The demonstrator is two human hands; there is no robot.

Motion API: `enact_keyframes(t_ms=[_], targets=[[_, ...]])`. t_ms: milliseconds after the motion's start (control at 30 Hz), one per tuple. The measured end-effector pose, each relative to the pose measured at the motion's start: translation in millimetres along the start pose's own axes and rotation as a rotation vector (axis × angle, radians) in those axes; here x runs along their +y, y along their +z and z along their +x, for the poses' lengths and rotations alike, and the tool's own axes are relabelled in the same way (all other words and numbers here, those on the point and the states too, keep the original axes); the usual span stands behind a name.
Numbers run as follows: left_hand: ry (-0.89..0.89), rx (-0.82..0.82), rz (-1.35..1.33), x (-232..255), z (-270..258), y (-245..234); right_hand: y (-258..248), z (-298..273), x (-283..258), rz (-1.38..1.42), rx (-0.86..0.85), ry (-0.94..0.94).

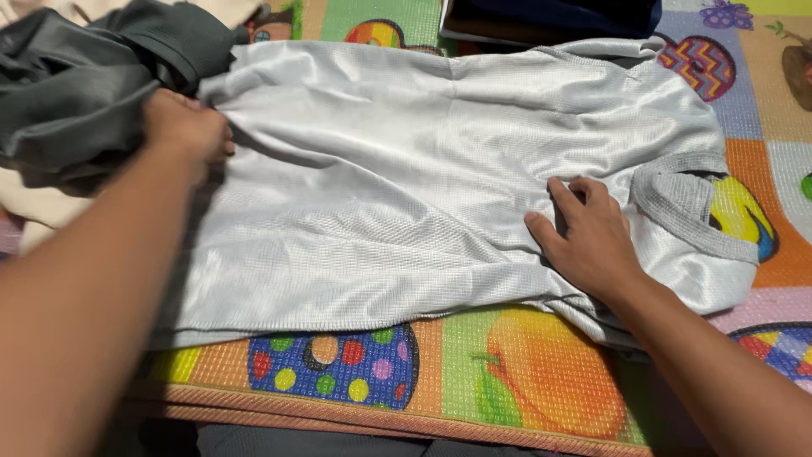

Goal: The person picks up a light-colored garment, unfolds it on a colorful play mat, and folds it into a small rectangle by hand.

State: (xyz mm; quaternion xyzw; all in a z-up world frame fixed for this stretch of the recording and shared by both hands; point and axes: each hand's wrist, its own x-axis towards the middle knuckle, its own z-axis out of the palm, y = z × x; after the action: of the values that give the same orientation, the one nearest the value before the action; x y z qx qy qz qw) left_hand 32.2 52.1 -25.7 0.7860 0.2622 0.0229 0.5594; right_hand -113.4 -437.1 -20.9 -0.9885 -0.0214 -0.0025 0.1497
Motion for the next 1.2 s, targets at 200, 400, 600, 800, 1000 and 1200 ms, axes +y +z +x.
enact_keyframes(t_ms=[200, 400, 600, 800, 1000, 1200], targets=[[0.422, 0.190, 0.505, -7.0, -112.5, 47.9, -26.4, -17.5, 14.1, 0.294, 0.025, -0.027], [0.517, -0.095, 0.707, -13.2, -180.4, 75.4, -63.4, -45.1, 80.8, 0.096, 0.343, 0.094], [0.516, -0.108, 0.754, -14.5, -183.3, 79.0, -73.8, -37.4, 139.6, 0.078, 0.041, 0.475], [0.481, -0.114, 0.786, -14.8, -184.6, 79.6, -99.0, -16.4, 95.0, 0.733, -0.290, 0.785], [0.539, -0.081, 0.759, -23.2, -182.0, 79.6, -105.2, -10.0, 106.3, 0.851, -0.357, 0.739], [0.536, -0.090, 0.757, -23.1, -180.4, 79.6, -97.3, -24.9, 206.2, 0.250, 0.117, 0.679]])
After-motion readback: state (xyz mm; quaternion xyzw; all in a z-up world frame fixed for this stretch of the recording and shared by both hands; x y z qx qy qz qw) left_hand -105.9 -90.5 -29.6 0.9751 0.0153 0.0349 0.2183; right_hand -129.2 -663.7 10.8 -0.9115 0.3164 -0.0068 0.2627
